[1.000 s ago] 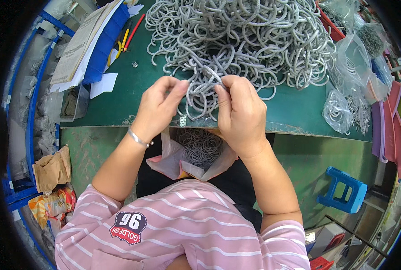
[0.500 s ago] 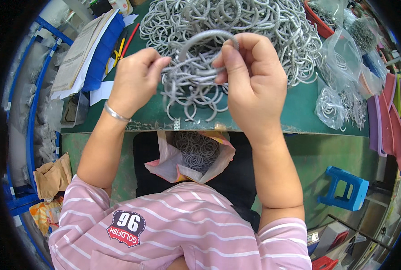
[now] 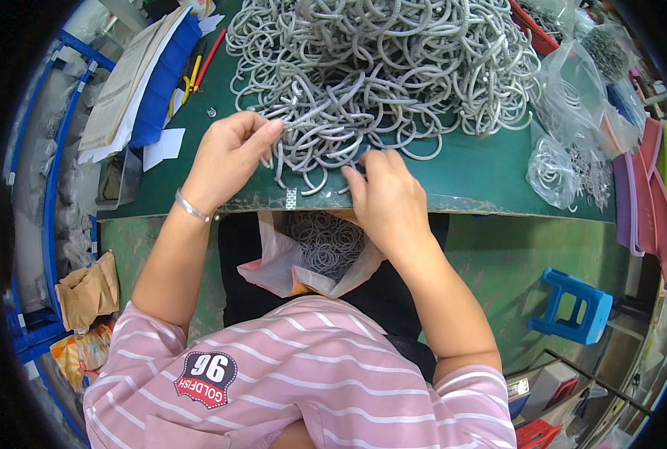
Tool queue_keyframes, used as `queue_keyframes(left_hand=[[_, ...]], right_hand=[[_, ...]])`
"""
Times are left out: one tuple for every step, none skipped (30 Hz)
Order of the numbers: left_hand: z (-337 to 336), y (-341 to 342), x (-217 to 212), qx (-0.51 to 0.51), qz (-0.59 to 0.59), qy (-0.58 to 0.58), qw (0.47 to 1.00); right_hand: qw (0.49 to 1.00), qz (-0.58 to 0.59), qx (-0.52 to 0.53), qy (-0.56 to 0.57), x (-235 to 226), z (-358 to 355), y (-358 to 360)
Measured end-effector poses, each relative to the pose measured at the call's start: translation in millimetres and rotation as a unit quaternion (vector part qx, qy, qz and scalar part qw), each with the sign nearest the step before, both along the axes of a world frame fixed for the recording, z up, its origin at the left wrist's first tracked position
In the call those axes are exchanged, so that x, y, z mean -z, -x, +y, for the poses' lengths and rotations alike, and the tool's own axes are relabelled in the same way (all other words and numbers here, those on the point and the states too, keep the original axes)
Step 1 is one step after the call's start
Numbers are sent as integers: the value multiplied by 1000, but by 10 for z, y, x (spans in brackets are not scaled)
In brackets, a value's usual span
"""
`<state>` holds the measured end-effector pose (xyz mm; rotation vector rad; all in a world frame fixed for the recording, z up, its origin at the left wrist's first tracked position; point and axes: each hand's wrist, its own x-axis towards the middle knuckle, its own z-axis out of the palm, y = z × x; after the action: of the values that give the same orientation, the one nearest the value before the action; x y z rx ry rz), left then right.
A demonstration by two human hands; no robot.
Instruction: The person picks up grey plastic loops from a large pile by hand and places them into a bag held on their lap.
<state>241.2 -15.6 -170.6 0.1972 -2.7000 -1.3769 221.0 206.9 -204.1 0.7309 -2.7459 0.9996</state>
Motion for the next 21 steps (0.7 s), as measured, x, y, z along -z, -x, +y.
queue_keyframes(left_hand=[[-18,66,-7,16,-14,22,1000],[-47,124,17,23,-5,15,1000],[-56,138,13,33,7,36,999],[-59,152,-7,44,18,57,997],[-62,156,-25,55,28,79,995],[-59,148,-68,51,-17,-15,998],[-46,123,-137,47,-62,-108,991],[-32,96,-196,43,-106,-200,973],[-4,52,-230,31,-76,-182,980],[31,-8,-260,19,-46,-163,985],[55,-82,-261,4,-17,-145,989],[45,-131,-228,-6,-20,-159,987],[70,-186,-162,-21,-16,-199,980],[111,-246,-79,-36,-10,-239,970],[146,-281,13,-48,-4,-277,960],[171,-317,110,-38,-1,-326,945],[183,-319,152,-37,-35,-357,933],[138,-285,188,-21,-81,-365,927],[67,-232,225,-5,-127,-373,919],[9,-173,247,13,-143,-379,914],[-45,-115,268,32,-159,-385,909]], right_hand=[[999,14,18,-39,26,-45,40],[999,8,20,-37,43,-62,71],[999,1,21,-35,55,-75,97],[999,-6,22,-32,53,-85,125],[999,-33,17,-26,43,-67,161],[998,-60,12,-19,19,-12,213],[996,-87,7,-13,-18,44,251],[994,-105,19,3,-126,88,260],[994,-103,22,-5,-233,169,260],[991,-131,23,10,-369,252,253],[986,-162,20,23,-465,301,219],[985,-167,25,42,-491,306,161],[983,-172,31,60,-503,303,99],[980,-176,36,79,-516,305,52],[983,-164,25,80,-422,331,45],[958,-243,49,142,-348,329,14],[922,-321,74,201,-286,318,-25],[891,-376,73,244,-239,286,-43],[870,-415,87,253,-186,270,-43],[860,-418,83,281,-136,261,-31],[849,-419,79,310,-100,250,-15]])
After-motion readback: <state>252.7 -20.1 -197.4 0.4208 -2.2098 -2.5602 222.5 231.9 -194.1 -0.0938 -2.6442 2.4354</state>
